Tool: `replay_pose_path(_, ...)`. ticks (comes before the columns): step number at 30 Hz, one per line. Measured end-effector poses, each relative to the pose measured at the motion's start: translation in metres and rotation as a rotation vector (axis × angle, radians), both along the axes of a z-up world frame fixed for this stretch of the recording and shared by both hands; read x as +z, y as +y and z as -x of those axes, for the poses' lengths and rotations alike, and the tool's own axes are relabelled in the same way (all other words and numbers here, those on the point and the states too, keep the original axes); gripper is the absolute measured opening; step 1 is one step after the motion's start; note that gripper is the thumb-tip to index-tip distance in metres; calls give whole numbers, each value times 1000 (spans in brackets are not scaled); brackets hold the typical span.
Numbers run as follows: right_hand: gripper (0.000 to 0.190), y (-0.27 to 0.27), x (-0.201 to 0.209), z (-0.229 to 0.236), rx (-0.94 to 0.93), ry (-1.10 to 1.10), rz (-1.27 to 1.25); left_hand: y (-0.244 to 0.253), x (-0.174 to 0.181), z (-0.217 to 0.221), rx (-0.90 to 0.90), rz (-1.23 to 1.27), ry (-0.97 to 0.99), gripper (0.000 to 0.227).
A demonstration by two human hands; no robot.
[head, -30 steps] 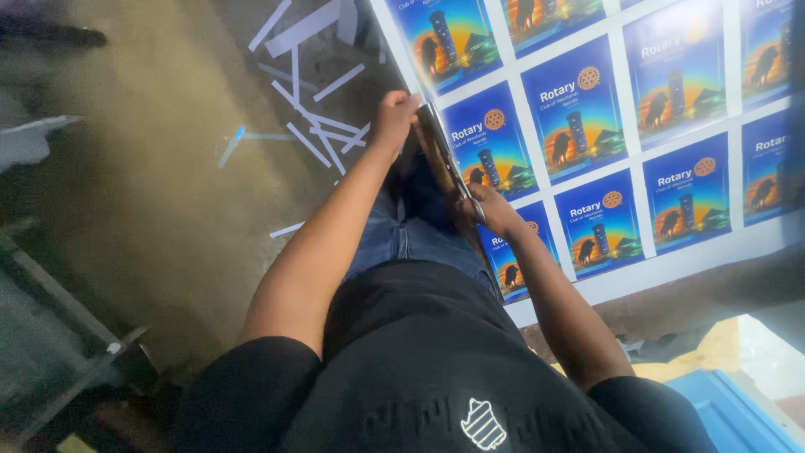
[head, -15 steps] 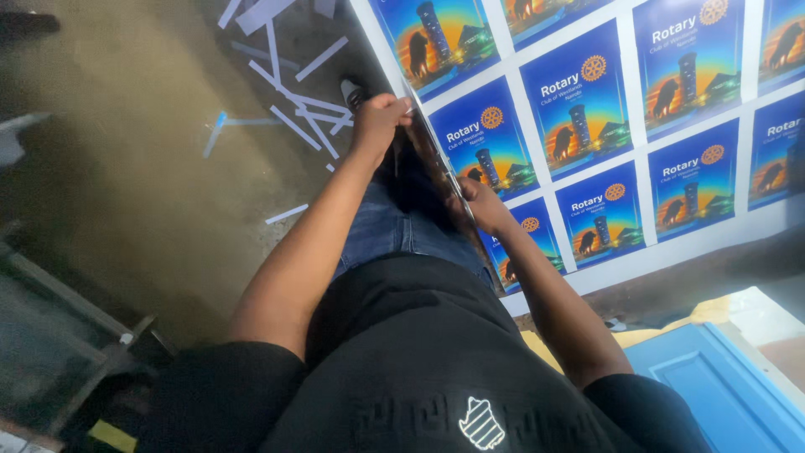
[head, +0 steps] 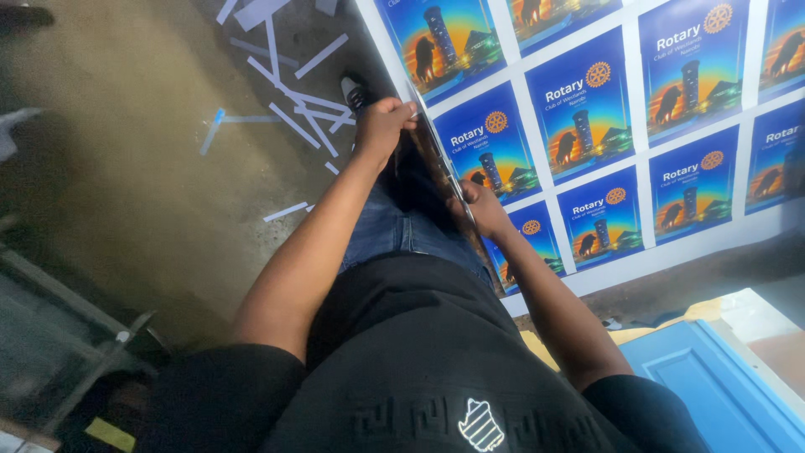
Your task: The person uses large shears to cut individual posters from a larger printed sheet laid on a wooden workbench. They separate each poster along the printed margins, handling the cut pieces and continuing the process across the sheet.
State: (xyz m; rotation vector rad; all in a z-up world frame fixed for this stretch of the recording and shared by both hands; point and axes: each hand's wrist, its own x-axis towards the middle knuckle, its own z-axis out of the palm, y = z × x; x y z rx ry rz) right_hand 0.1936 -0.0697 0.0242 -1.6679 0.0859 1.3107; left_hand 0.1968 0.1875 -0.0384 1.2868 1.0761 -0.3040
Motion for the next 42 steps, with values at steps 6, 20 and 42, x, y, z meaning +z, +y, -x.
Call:
replay_pose_path(6, 25, -1, -9, 7, 5, -43, 2, -3, -7, 2, 37, 17, -9, 15)
replay_pose_path(20, 27, -14, -38, 20, 105, -96, 177, 2, 28, -7, 60, 73, 18, 17)
replay_pose_path(42, 39, 16, -22, -10, 103, -113, 68, -9, -42, 15, 155, 170, -88, 17)
